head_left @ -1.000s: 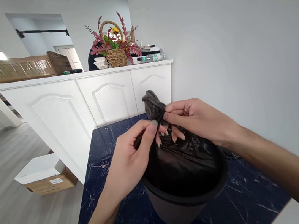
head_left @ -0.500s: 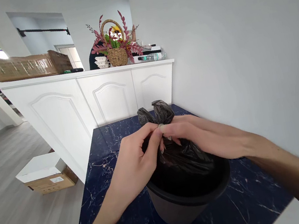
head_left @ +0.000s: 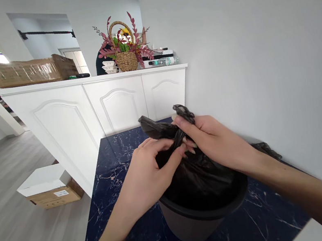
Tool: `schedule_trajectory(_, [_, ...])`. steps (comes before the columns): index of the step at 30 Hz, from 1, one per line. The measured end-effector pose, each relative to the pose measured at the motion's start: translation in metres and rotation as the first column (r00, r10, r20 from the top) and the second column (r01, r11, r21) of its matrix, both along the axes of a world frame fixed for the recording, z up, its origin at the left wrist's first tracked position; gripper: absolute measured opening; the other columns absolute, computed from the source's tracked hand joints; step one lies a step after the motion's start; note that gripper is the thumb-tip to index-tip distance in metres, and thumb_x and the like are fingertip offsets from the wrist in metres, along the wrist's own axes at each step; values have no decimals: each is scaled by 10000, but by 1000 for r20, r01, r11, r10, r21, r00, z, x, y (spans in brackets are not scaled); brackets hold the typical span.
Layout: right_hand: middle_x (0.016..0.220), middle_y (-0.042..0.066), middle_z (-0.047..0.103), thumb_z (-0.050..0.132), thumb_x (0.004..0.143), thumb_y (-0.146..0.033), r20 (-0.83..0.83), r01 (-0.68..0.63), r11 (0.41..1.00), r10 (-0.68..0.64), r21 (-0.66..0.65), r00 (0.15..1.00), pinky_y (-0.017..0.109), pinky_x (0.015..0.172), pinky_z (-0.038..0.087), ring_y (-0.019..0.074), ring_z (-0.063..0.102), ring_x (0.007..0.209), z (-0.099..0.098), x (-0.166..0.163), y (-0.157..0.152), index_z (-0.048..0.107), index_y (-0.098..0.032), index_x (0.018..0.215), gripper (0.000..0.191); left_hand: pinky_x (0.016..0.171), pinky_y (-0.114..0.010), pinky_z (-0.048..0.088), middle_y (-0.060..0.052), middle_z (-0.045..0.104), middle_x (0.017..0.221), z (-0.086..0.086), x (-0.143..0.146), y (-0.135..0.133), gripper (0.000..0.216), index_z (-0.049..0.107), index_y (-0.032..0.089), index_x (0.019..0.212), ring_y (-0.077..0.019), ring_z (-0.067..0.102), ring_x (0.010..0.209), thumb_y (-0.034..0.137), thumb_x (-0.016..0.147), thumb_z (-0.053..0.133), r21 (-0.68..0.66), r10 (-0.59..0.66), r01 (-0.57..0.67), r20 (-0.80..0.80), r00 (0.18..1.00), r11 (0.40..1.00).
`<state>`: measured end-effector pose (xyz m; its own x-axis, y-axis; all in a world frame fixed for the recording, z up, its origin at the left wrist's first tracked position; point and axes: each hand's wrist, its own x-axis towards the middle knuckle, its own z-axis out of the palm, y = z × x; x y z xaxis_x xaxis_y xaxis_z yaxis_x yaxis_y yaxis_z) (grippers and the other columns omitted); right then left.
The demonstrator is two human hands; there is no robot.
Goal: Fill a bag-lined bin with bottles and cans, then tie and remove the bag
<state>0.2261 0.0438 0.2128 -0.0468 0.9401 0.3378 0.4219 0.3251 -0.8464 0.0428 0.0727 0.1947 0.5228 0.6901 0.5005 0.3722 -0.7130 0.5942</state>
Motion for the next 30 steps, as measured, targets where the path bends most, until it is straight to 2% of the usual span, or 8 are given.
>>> schedule_trajectory(5, [733, -4, 609, 461, 1093, -681, 19, -141, 990, 141, -7, 990, 293, 698, 468, 154, 589, 697, 3, 14, -4, 561, -228, 737, 585, 1037, -435, 571, -8, 822, 979, -3, -8, 15, 280, 838, 269, 1028, -237, 743, 943, 395, 1066, 592, -147, -141, 143, 26, 990, 979])
schedule_trajectory(9, [843, -10, 694, 671, 1018, -586, 205, -181, 983, 174, 14, 963, 291, 696, 505, 173, 652, 759, 10, 27, -11, 666, -251, 925, 347, 1222, -487, 446, 43, 804, 905, -3, -10, 19, 265, 831, 276, 990, -190, 723, 846, 361, 1054, 589, -143, -164, 162, -8, 986, 976])
schedule_trajectory(11, [933, 3, 748, 746, 976, -499, 256, -171, 983, 150, 64, 955, 296, 719, 534, 187, 693, 824, 11, 31, -14, 682, -264, 1017, 248, 1175, -461, 480, 43, 797, 903, -2, -9, 17, 278, 830, 277, 1002, -181, 710, 820, 352, 1059, 568, -131, -137, 135, -9, 990, 982])
schedule_trajectory(13, [974, 11, 776, 776, 945, -381, 280, -138, 981, 95, 138, 955, 296, 734, 552, 191, 714, 850, 9, 33, -15, 677, -266, 1068, 195, 1019, -410, 554, 27, 792, 907, -1, -8, 14, 296, 829, 272, 1029, -186, 705, 819, 341, 1065, 543, -123, -97, 95, -11, 995, 988])
schedule_trajectory(17, [937, 1, 773, 714, 884, -121, 361, -107, 944, -13, 312, 933, 287, 735, 558, 176, 713, 819, 5, 37, -13, 716, -264, 1090, 251, 775, -311, 553, -17, 814, 1083, -2, -7, 10, 260, 804, 266, 1145, -222, 744, 996, 321, 1053, 567, -112, -22, 24, 17, 1000, 993])
schedule_trajectory(20, [1038, 21, 766, 585, 899, -22, 496, -247, 874, 8, 418, 868, 290, 766, 561, 179, 721, 900, 4, 44, -12, 764, -288, 1158, 412, 737, -282, 548, -26, 815, 1170, -4, -8, 11, 236, 778, 269, 1181, -235, 757, 1091, 346, 1052, 596, -121, -8, 13, 39, 999, 993])
schedule_trajectory(24, [1139, 57, 731, 489, 951, -13, 668, -408, 819, 41, 404, 743, 276, 757, 549, 172, 718, 943, 7, 52, -15, 765, -267, 1164, 431, 682, -276, 535, -10, 828, 1103, -3, -8, 11, 212, 768, 279, 1119, -243, 769, 1075, 425, 1055, 628, -136, -4, 9, 43, 999, 991])
schedule_trajectory(30, [1098, 57, 694, 453, 807, 42, 707, -290, 810, -202, 509, 678, 281, 670, 474, 181, 672, 845, 1, 51, -12, 640, -234, 1146, 476, 659, -276, 529, -11, 829, 1099, -3, -6, 8, 259, 754, 285, 1134, -250, 770, 1066, 508, 1035, 668, -133, 30, -21, 61, 998, 991])
